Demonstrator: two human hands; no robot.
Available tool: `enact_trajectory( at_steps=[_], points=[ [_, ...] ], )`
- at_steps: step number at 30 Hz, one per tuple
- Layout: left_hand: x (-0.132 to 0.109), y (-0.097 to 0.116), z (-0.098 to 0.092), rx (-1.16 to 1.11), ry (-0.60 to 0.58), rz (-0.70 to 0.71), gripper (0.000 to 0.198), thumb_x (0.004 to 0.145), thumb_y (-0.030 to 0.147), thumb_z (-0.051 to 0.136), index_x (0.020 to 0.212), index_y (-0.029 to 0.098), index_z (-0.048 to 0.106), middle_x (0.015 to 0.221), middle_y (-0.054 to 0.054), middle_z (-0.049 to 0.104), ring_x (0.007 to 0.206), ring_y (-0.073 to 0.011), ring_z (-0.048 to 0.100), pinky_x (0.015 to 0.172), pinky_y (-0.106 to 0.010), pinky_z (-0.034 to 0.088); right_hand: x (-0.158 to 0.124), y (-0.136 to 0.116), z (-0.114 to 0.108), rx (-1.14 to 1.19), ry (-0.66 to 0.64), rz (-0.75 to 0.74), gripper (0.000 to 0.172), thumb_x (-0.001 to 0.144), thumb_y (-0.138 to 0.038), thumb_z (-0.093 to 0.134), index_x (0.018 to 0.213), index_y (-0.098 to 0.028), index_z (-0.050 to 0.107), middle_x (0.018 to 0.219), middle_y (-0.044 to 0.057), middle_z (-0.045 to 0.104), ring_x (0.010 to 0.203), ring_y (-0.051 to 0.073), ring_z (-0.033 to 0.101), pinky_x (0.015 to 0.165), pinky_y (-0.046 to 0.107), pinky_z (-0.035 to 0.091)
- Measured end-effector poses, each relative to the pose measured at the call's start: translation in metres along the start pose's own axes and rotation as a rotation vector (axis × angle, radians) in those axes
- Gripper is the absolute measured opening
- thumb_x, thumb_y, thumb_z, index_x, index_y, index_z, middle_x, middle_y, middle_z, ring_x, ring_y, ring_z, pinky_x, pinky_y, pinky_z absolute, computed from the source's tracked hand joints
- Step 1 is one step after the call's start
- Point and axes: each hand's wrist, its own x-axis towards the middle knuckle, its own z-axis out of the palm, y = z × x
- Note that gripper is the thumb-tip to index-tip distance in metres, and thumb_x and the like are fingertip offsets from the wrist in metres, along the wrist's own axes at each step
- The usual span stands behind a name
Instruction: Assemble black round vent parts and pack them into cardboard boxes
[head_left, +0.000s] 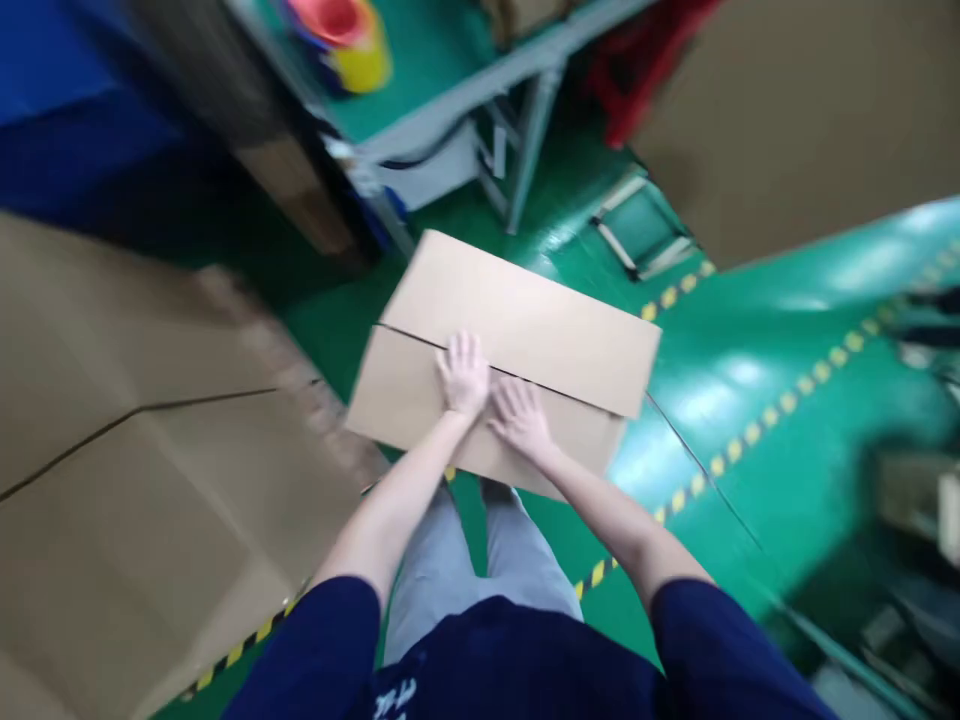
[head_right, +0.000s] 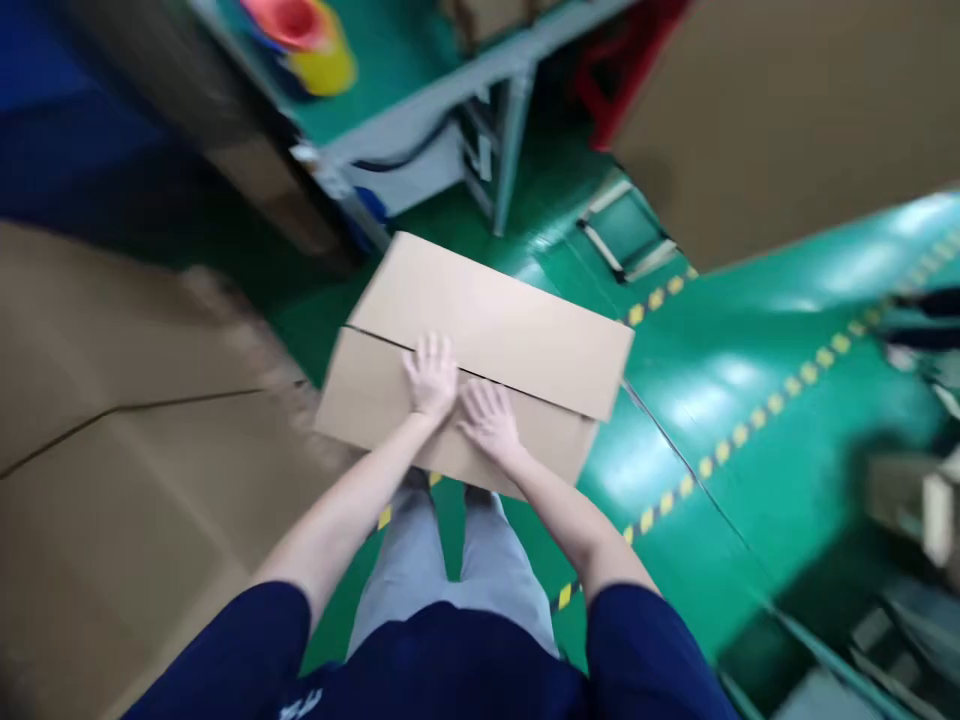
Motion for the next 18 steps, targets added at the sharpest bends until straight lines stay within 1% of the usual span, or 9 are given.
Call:
enact_trajectory(
  at_steps=[2,3,4,6,9,11,13,16,18],
  points=[
    [0.02,0.003,-0.007,0.026,-0.022,0.047,0.063,0.102,0.034,0.032,0.162,0.014,0.03,0.17,-0.016,0.019,0.159,-0.0354,0.007,0.123,-0.066,-0.012,-0.013,-0.004,0.007,0.004,-0.114,-0.136,0.067,0.106,-0.051,0.033,0.163,-0.017,0.027,0.169,0.01,0.023,0.158,0.026,0.017,0.13,0.053,0.004],
    [0.033,0.003,-0.008,0.034,-0.037,0.083,0.064,0.102,0.037,0.033,0.162,0.017,0.029,0.171,-0.014,0.018,0.159,-0.0359,0.006,0.121,-0.068,-0.016,-0.019,-0.002,0.011,0.001,-0.141,-0.173,0.066,0.107,-0.051,0.03,0.164,-0.018,0.025,0.17,0.008,0.021,0.158,0.024,0.015,0.13,0.051,0.003],
    [0.046,0.003,-0.007,0.051,-0.076,0.14,0.064,0.102,0.04,0.034,0.163,0.019,0.028,0.171,-0.013,0.017,0.159,-0.0357,0.005,0.12,-0.068,-0.018,-0.025,0.002,0.016,-0.004,-0.154,-0.19,0.065,0.107,-0.05,0.027,0.164,-0.019,0.022,0.17,0.006,0.02,0.159,0.022,0.013,0.13,0.05,0.001],
    [0.069,0.003,-0.005,0.105,-0.146,0.2,0.065,0.103,0.045,0.034,0.163,0.021,0.027,0.172,-0.013,0.014,0.159,-0.0354,0.006,0.119,-0.07,-0.018,-0.038,0.012,0.024,-0.014,-0.15,-0.183,0.063,0.108,-0.047,0.026,0.164,-0.02,0.021,0.17,0.004,0.018,0.159,0.022,0.01,0.13,0.052,0.0],
    [0.091,0.002,-0.007,0.192,-0.205,0.199,0.066,0.104,0.051,0.029,0.163,0.02,0.027,0.172,-0.015,0.008,0.159,-0.0351,0.0,0.118,-0.073,-0.014,-0.053,0.022,0.03,0.001,-0.09,-0.193,0.062,0.107,-0.044,0.031,0.164,-0.02,0.024,0.169,0.005,0.022,0.158,0.025,0.013,0.129,0.058,0.0],
    [0.103,0.003,-0.01,0.215,-0.188,0.219,0.066,0.105,0.053,0.026,0.162,0.02,0.026,0.172,-0.016,0.006,0.159,-0.0348,-0.004,0.117,-0.074,-0.012,-0.057,0.026,0.033,0.015,-0.025,-0.22,0.061,0.108,-0.043,0.03,0.163,-0.018,0.027,0.169,0.006,0.024,0.158,0.026,0.015,0.128,0.06,-0.001],
    [0.114,0.005,-0.011,0.208,-0.147,0.249,0.064,0.106,0.053,0.027,0.162,0.022,0.025,0.173,-0.013,0.004,0.159,-0.0338,-0.006,0.116,-0.076,-0.011,-0.055,0.028,0.035,0.019,0.016,-0.242,0.06,0.108,-0.042,0.028,0.163,-0.017,0.027,0.168,0.006,0.025,0.158,0.026,0.015,0.128,0.06,-0.002],
    [0.123,0.01,-0.01,0.16,-0.108,0.27,0.06,0.106,0.049,0.033,0.161,0.026,0.025,0.174,-0.007,0.001,0.158,-0.0319,-0.007,0.116,-0.076,-0.011,-0.052,0.027,0.039,0.007,0.012,-0.244,0.06,0.108,-0.042,0.027,0.163,-0.018,0.026,0.169,0.006,0.023,0.158,0.025,0.014,0.129,0.059,0.001],
    [0.124,0.012,-0.01,0.119,-0.109,0.275,0.06,0.106,0.048,0.037,0.16,0.027,0.026,0.174,-0.005,0.001,0.158,-0.032,-0.007,0.115,-0.077,-0.011,-0.053,0.025,0.04,-0.003,-0.007,-0.235,0.06,0.108,-0.042,0.028,0.163,-0.018,0.026,0.169,0.005,0.022,0.158,0.026,0.014,0.129,0.057,0.004]
  ],
)
